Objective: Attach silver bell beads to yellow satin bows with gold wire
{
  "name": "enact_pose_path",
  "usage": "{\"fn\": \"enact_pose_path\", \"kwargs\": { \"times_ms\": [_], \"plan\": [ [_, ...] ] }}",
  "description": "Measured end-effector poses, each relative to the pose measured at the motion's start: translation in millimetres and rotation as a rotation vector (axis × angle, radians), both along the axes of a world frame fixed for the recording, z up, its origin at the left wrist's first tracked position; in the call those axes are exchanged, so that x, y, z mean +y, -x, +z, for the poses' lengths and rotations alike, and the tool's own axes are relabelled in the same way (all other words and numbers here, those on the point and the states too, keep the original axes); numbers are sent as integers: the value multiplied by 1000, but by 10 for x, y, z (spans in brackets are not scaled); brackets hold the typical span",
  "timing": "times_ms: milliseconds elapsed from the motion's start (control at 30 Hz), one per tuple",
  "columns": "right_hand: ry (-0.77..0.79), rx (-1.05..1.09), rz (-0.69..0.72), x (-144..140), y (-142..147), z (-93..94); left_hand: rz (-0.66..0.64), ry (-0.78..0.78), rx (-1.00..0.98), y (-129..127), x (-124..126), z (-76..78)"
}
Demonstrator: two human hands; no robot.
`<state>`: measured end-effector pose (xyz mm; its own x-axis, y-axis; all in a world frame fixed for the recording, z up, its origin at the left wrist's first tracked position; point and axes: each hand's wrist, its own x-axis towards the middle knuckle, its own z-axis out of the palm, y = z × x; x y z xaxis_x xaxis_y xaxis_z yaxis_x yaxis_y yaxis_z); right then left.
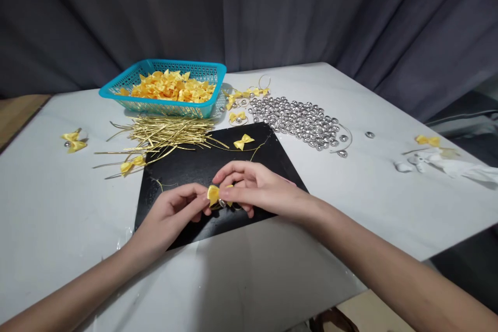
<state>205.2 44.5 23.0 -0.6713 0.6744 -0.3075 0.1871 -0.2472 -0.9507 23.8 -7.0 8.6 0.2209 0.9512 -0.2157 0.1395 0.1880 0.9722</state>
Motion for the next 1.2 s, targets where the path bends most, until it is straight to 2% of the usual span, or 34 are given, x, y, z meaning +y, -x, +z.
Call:
{"fn": "enact_pose_path", "kwargs": {
  "times_ms": [67, 200, 400, 533, 700, 1000, 1200],
  "plan": [
    [-23, -8, 18, 17, -28, 11, 0, 8, -26, 7, 2, 8],
    [-83, -39, -42, 13, -18, 20, -25, 8, -56, 12, -11, 15],
    [-71, -41, -70, -29, 6, -12, 193, -19, -88, 15, -14, -12],
    [-81, -58, -75, -24, 2, -52, 178, -35, -2, 0, 15, -24],
    [-13, -29, -62, -6, 8, -85, 216, 36, -95, -2, 35, 25],
    [-79, -111, -95, -30, 30, -72, 177, 25, -126, 23, 3, 36],
    [-119, -98, -36, -54, 43, -70, 188, 33, -173, 35, 18, 1]
  ]
}}
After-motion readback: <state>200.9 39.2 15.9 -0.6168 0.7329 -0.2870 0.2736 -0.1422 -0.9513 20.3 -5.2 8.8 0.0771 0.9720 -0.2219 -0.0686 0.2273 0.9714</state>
